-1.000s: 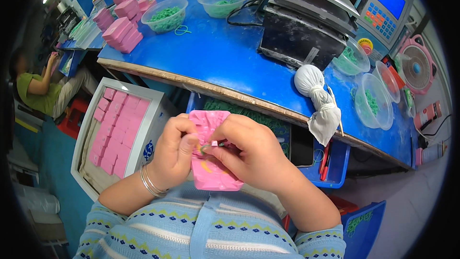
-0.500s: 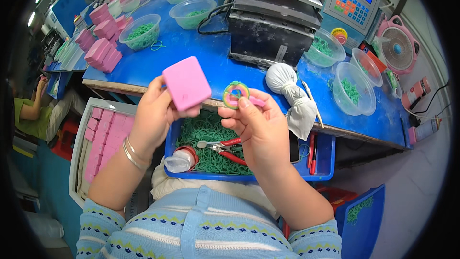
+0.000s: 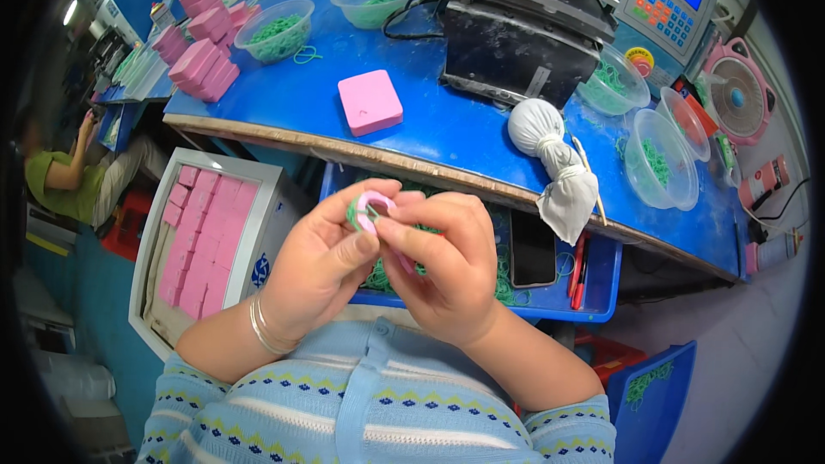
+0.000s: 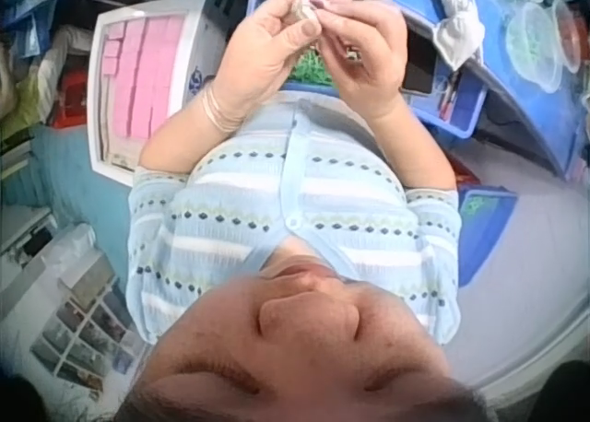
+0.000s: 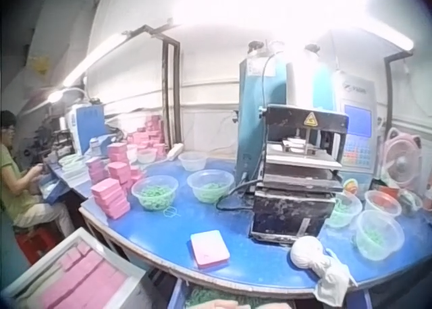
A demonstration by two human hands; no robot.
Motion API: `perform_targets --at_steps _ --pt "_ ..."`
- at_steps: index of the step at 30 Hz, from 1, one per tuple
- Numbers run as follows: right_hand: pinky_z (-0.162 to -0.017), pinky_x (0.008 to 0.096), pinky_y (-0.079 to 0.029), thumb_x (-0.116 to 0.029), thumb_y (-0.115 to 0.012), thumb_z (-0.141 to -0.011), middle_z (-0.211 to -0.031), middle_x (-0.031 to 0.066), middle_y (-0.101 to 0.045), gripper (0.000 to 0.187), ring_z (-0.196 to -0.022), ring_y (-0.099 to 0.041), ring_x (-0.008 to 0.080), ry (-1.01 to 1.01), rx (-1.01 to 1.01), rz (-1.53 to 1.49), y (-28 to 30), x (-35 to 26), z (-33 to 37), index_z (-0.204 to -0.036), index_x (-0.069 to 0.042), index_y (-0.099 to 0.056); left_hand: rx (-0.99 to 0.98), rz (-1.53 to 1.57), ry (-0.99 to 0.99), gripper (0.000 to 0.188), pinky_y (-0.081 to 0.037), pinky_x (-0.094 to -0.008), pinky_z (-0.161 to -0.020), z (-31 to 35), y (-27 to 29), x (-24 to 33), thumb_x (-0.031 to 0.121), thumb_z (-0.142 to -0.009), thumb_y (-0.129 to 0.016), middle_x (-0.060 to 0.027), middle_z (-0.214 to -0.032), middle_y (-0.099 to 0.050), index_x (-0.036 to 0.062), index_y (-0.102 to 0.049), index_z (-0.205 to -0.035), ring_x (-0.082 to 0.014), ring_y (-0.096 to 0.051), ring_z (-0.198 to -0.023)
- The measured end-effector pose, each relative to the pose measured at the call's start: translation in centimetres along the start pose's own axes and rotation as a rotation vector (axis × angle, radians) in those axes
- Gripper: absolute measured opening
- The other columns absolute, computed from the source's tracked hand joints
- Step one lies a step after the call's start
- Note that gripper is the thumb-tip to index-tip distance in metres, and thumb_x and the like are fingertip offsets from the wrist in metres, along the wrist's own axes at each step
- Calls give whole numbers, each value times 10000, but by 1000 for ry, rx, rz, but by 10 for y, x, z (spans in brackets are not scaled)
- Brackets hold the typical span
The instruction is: Assembling and finishing small pink plastic molded items, including trimming excess plastic and adding green components.
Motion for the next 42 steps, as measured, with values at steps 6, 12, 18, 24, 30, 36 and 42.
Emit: perform_targets --at_steps 6,12,18,24,30,36,42 --pt "-677 382 -451 -198 -708 -694 -842 145 -573 305 -792 -573 306 -480 -558 274 -21 48 46 -891 -28 -548 159 -99 -55 429 -463 -320 -875 7 38 18 149 -871 -561 -158 -1106 -547 -14 -406 -1236 -222 -561 -1017" --pt "-655 422 -464 -207 -661 -725 -794 159 -600 245 -736 -593 330 -582 -970 451 -41 77 101 -851 -20 -565 245 -284 81 435 -498 -313 -814 32 70 5 122 -870 -556 -153 -1101 -546 -7 -404 -1257 -198 -601 -907" --pt "-634 416 -446 -214 -564 -803 -715 189 -576 222 -699 -579 348 -690 -952 378 -33 80 93 -766 4 -575 213 -239 143 400 -493 -291 -810 37 74 1 109 -883 -533 -155 -1134 -536 -3 -426 -1251 -173 -591 -900" --pt "-611 384 -423 -229 -557 -846 -791 165 -563 272 -702 -548 304 -760 -659 151 -9 58 55 -726 14 -570 167 -180 184 366 -472 -239 -749 37 65 -8 59 -897 -495 -101 -1093 -560 8 -436 -1254 -119 -562 -833" --pt "-684 318 -450 -187 -607 -818 -977 162 -560 225 -806 -566 258 -755 -553 -305 -17 34 47 -748 27 -599 114 -339 128 357 -442 -219 -685 36 60 -7 81 -913 -474 -80 -1060 -567 11 -443 -1262 -86 -507 -781" --pt "-547 336 -459 -205 -633 -779 -756 105 -589 216 -618 -567 255 -499 -621 101 -16 20 29 -704 -3 -623 125 -293 171 343 -429 -209 -665 38 59 -9 99 -920 -468 -67 -1023 -569 1 -458 -1249 -79 -490 -754" --pt "-542 348 -460 -218 -649 -758 -718 104 -579 220 -623 -571 256 -410 -597 190 -16 17 23 -681 -13 -626 81 -439 150 345 -420 -199 -660 39 55 -5 108 -918 -476 -29 -928 -526 -9 -464 -1243 -64 -482 -741"
Point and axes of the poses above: each hand's wrist, its own z-axis away from the middle knuckle, its own y-axis out of the back of the hand, x = y × z, the point moved 7 cm from there along -z, towards the middle knuckle
